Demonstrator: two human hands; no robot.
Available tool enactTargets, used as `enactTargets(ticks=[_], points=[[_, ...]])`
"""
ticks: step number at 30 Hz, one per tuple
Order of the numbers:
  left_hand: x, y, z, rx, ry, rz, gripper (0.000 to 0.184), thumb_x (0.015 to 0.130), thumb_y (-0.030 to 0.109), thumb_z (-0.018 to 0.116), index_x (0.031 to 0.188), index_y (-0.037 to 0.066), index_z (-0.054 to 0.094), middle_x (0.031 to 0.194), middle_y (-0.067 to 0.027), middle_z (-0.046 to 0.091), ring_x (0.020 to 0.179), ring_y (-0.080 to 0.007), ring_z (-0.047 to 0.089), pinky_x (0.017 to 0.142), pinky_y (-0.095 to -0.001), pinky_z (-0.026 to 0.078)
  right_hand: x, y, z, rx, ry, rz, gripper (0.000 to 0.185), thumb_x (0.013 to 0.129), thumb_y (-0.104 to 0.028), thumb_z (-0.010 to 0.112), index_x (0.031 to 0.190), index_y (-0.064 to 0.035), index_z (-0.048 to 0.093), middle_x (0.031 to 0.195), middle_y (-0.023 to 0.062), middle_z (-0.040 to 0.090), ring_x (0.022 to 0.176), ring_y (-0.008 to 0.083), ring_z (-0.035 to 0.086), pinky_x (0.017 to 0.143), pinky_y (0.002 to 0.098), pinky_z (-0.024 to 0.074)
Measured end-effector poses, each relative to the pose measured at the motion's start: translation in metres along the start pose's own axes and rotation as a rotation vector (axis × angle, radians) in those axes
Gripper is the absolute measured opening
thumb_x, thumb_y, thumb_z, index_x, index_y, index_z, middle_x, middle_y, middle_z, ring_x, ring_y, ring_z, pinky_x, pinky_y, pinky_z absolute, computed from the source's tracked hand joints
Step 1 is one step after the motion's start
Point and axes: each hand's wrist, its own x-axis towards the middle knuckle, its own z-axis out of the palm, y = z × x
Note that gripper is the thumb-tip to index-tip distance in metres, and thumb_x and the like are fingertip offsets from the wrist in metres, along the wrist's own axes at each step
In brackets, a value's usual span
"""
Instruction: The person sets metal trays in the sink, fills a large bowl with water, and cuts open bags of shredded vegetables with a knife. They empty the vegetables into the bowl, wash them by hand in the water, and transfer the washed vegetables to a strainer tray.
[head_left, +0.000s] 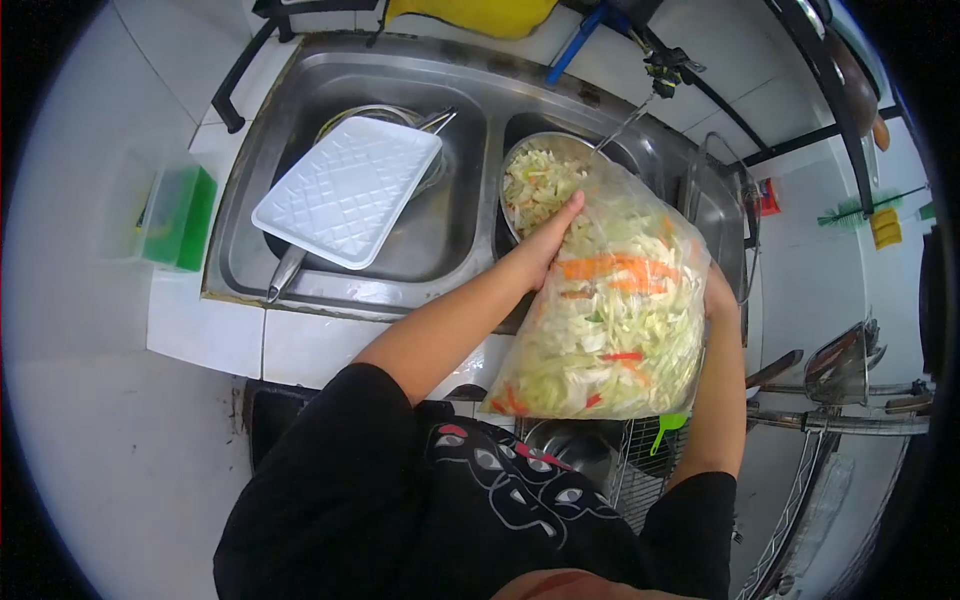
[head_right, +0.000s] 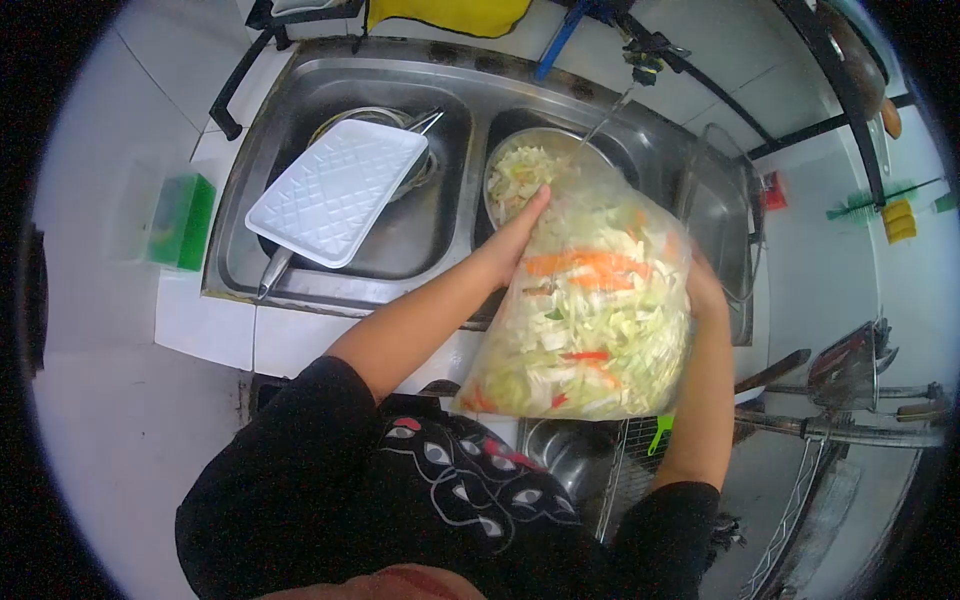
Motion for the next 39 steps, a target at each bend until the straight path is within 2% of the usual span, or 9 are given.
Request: enactTargets(ticks=[4,11,14,17,20,28,32,36,39], points=[[-0.001,0.002,-0.002,0.133,0.081,0.026,0.065,0.078,0.05,0.057,0.126,0.009,0.039,0.122,-0.0119,0.048,0.111,-0.0223,0.048,0.09,-0.0376,0.043,0.017,0.0,-0.001,-0.164,0.002,-0.151,0.045,0.082,-0.024,0.059,0.114,0.006,0.05,0.101,0.015,0.06,0.084,0.0195,0.061,0.067,0.0323,0.0518],[0.008,0.009,-0.016,0.119,0.042,-0.023,0.059,0.078,0.043,0.06,0.124,0.012,0.042,0.115,-0.0104,0.053,0.101,-0.0233,0.055,0.08,-0.0421,0.048,0.057,0.013,-0.011,-0.112,0.002,-0.125,0.031,0.081,-0.017,0.056,0.101,0.0065,0.057,0.086,0.0119,0.064,0.069,0.018,0.062,0.061,0.0305,0.0506],[-0.002,0.021,-0.007,0.071,0.054,-0.166,0.055,0.079,0.042,0.059,0.122,0.011,0.044,0.114,-0.0103,0.053,0.101,-0.0225,0.055,0.081,-0.0404,0.048,0.056,0.006,-0.009,-0.422,0.083,0.026,0.031,0.08,-0.018,0.056,0.099,0.0066,0.058,0.085,0.0119,0.064,0.067,0.0177,0.062,0.059,0.0303,0.0498],[0.012,0.024,-0.01,0.131,0.079,-0.039,0.053,0.08,0.039,0.058,0.122,0.012,0.044,0.114,-0.0102,0.054,0.1,-0.0225,0.055,0.081,-0.0405,0.048,0.08,0.016,-0.021,-0.324,0.13,-0.181,0.036,0.077,-0.027,0.058,0.096,0.0038,0.061,0.082,0.0131,0.064,0.068,0.02,0.061,0.062,0.0309,0.0471],[-0.005,0.014,0.0,0.121,0.121,-0.045,0.057,0.078,0.035,0.06,0.125,0.01,0.04,0.115,-0.0112,0.052,0.101,-0.0232,0.055,0.08,-0.0411,0.048,0.044,-0.011,0.011,-0.376,0.136,0.007,0.033,0.077,-0.021,0.059,0.1,0.0043,0.059,0.083,0.0112,0.064,0.064,0.0169,0.061,0.056,0.0296,0.0486],[0.024,0.022,-0.012,0.227,0.221,0.094,0.06,0.074,0.027,0.063,0.125,0.005,0.039,0.114,-0.0132,0.051,0.101,-0.0227,0.054,0.076,-0.0409,0.049,0.105,0.033,-0.034,-0.519,0.151,-0.409,0.032,0.075,-0.022,0.057,0.095,0.0026,0.061,0.081,0.01,0.063,0.066,0.0181,0.059,0.061,0.0309,0.0458],[0.034,0.025,-0.026,0.104,0.15,-0.106,0.051,0.077,0.035,0.058,0.117,0.007,0.048,0.106,-0.0101,0.056,0.096,-0.0209,0.056,0.077,-0.0379,0.048,0.056,-0.002,0.002,-0.615,0.361,-0.171,0.041,0.072,-0.033,0.06,0.086,0.0057,0.061,0.073,0.0139,0.062,0.068,0.0207,0.059,0.064,0.0325,0.0445],[0.032,0.039,-0.017,0.124,0.109,0.072,0.067,0.077,0.063,0.047,0.117,0.009,0.049,0.112,-0.0093,0.055,0.099,-0.0213,0.055,0.085,-0.037,0.044,0.081,0.027,-0.027,-0.629,0.419,-0.357,0.042,0.076,-0.036,0.058,0.087,0.0046,0.062,0.07,0.0105,0.061,0.066,0.0174,0.056,0.061,0.0317,0.0437],[0.031,0.057,0.002,0.271,0.084,-0.056,0.077,0.074,0.072,0.041,0.116,0.008,0.051,0.112,-0.0096,0.056,0.102,-0.0206,0.054,0.09,-0.037,0.041,0.057,0.024,-0.018,-0.182,0.33,-0.388,0.034,0.078,-0.03,0.057,0.088,0.0017,0.062,0.076,0.0088,0.062,0.069,0.0157,0.057,0.061,0.0304,0.0442]])
